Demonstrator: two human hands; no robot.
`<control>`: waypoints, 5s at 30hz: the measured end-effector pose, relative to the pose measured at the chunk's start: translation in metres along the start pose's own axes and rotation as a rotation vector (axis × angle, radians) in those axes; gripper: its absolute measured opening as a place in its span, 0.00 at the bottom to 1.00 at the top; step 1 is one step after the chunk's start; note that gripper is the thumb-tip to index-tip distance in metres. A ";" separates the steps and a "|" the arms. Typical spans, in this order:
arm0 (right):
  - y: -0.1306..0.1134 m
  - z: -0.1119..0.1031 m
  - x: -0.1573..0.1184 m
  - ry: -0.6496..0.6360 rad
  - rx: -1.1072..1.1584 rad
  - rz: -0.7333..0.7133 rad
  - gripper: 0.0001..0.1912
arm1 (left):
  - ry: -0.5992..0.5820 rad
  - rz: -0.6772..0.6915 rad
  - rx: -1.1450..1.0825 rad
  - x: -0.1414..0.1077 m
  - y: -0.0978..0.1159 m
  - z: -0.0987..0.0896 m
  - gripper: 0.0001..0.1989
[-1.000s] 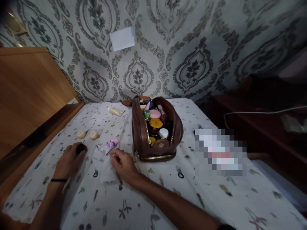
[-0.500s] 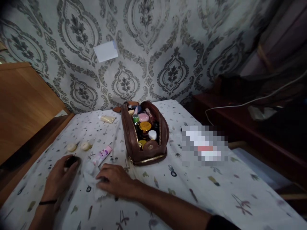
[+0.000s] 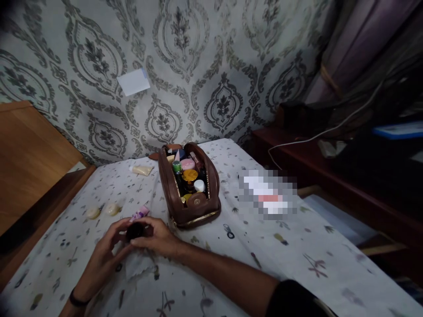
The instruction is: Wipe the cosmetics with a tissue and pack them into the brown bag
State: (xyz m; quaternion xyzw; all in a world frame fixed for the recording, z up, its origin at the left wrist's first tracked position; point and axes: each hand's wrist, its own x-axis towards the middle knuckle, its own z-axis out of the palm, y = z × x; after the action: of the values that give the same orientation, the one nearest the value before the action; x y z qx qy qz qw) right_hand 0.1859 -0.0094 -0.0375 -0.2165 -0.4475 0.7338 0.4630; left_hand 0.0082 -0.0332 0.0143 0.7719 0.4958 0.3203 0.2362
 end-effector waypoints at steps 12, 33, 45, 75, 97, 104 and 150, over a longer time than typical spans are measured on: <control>-0.001 -0.004 0.004 0.236 -0.176 -0.052 0.26 | -0.029 0.148 0.453 -0.051 0.006 0.027 0.08; 0.006 0.004 -0.003 0.220 -0.660 -0.268 0.21 | 0.189 -0.098 -0.152 0.012 0.003 0.022 0.10; 0.000 -0.006 0.004 0.301 -0.236 -0.121 0.26 | 0.162 -0.086 -0.516 0.009 -0.010 0.026 0.14; 0.001 0.003 -0.013 0.124 -1.151 -0.408 0.51 | 0.123 -0.134 -0.437 0.002 -0.003 0.029 0.12; 0.008 -0.003 -0.003 0.259 -0.874 -0.263 0.45 | 0.038 0.099 -0.263 0.004 0.002 0.018 0.13; 0.005 -0.009 0.002 0.202 -0.522 -0.216 0.23 | 0.020 -0.025 -0.408 0.006 -0.010 0.019 0.23; -0.006 -0.001 0.002 0.283 -0.112 -0.122 0.24 | 0.018 -0.149 -0.425 0.008 -0.011 0.010 0.09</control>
State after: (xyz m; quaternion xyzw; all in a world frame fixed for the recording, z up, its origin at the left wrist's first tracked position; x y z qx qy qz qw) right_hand 0.1885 -0.0067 -0.0327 -0.3157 -0.4305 0.6403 0.5522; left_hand 0.0109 -0.0222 0.0016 0.6632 0.4748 0.4061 0.4120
